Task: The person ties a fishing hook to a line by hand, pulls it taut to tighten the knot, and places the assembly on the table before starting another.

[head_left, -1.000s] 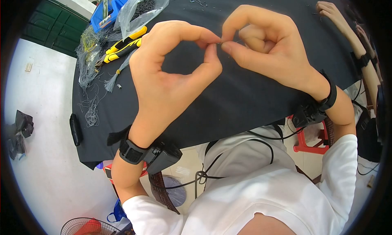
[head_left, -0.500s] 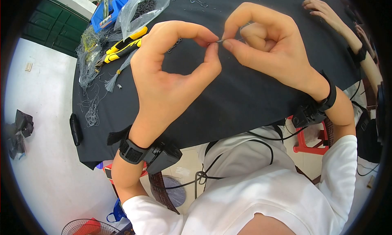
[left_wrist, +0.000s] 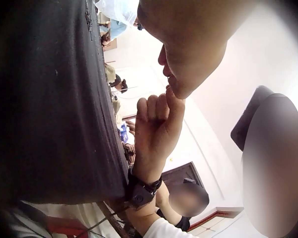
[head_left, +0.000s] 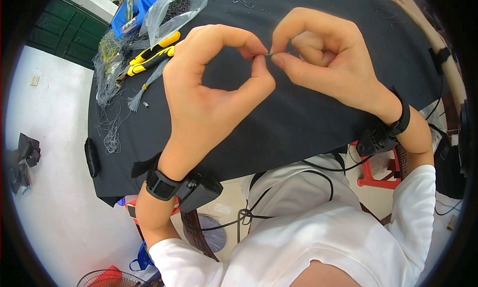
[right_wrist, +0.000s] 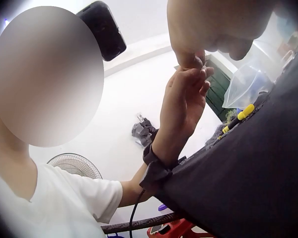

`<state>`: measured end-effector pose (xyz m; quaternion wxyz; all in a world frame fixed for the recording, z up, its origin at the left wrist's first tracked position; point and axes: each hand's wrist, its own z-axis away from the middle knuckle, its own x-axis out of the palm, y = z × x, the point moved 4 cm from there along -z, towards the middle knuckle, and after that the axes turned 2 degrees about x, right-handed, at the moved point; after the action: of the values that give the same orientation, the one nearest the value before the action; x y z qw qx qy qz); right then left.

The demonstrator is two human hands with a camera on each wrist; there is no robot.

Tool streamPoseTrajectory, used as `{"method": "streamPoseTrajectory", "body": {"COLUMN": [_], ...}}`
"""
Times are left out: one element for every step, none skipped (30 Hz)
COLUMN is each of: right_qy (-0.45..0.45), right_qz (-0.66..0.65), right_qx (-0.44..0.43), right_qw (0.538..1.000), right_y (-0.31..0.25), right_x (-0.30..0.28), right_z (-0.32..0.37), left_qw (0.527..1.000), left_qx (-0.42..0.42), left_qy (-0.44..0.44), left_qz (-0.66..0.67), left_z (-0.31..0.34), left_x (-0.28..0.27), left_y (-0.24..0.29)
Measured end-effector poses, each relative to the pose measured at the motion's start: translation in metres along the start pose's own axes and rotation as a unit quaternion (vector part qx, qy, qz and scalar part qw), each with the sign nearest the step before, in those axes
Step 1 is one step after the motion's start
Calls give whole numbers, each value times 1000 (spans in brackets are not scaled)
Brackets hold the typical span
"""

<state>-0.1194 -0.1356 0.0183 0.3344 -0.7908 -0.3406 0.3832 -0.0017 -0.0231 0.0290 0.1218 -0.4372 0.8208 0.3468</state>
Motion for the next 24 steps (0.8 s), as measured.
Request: {"method": "streamPoseTrajectory", "body": {"right_qy": [4,8,16,25,34,30,26,23,25,26,28,21,12,4,-1,-7,-12,-6,0,5,8,11,13,13], "right_qz": [6,13,10,6,3,4,5,6,6,6,6,-3,-13,-22,-26,-30,-33,-36,-38,-40,-39,-37,-36,-47], "right_qx": [-4,-7,-6,-5,-4,-2,0,3,10,16,23,33,43,53,50,47,43,33,24,14,12,9,7,29], "right_qw": [1000,1000,1000,1000,999,1000,1000,1000,1000,999,999,999,999,998,998,998,998,999,999,999,999,999,999,998], "right_y": [0,-1,0,1,2,2,1,1,0,-1,-1,1,3,4,4,4,4,3,3,2,3,4,4,4], "right_x": [0,-1,-2,-2,-3,-3,-3,-3,-4,-4,-4,-3,-2,-1,-1,-1,-1,-2,-4,-5,-5,-6,-6,-6], "right_z": [0,0,0,0,0,0,0,0,0,0,1,1,0,0,0,-1,-1,-2,-2,-2,-3,-3,-3,-3], "left_qw": [1000,1000,1000,1000,1000,999,999,998,999,999,999,999,999,998,998,998,998,997,996,995,995,995,995,995], "left_qx": [3,6,5,4,4,8,12,16,15,15,14,19,25,30,31,32,33,38,43,48,47,46,45,42], "left_qy": [1,3,5,8,11,24,37,50,42,34,26,28,30,32,31,29,29,47,66,85,85,85,84,83], "left_qz": [-2,-4,-9,-14,-19,-20,-22,-23,-23,-23,-24,-31,-37,-44,-46,-47,-48,-40,-31,-22,-24,-26,-28,-28], "left_z": [0,0,-1,-1,-2,-2,-3,-3,-3,-2,-1,-1,-2,-2,-2,-2,-2,-3,-4,-5,-4,-4,-4,-4], "left_x": [0,-1,-1,-2,-3,-3,-2,-2,-2,-3,-4,-5,-5,-6,-6,-5,-5,-5,-4,-4,-4,-4,-4,-4], "left_y": [0,1,1,2,3,3,1,1,0,0,0,0,1,1,1,1,0,-1,-4,-5,-5,-6,-5,-5]}}
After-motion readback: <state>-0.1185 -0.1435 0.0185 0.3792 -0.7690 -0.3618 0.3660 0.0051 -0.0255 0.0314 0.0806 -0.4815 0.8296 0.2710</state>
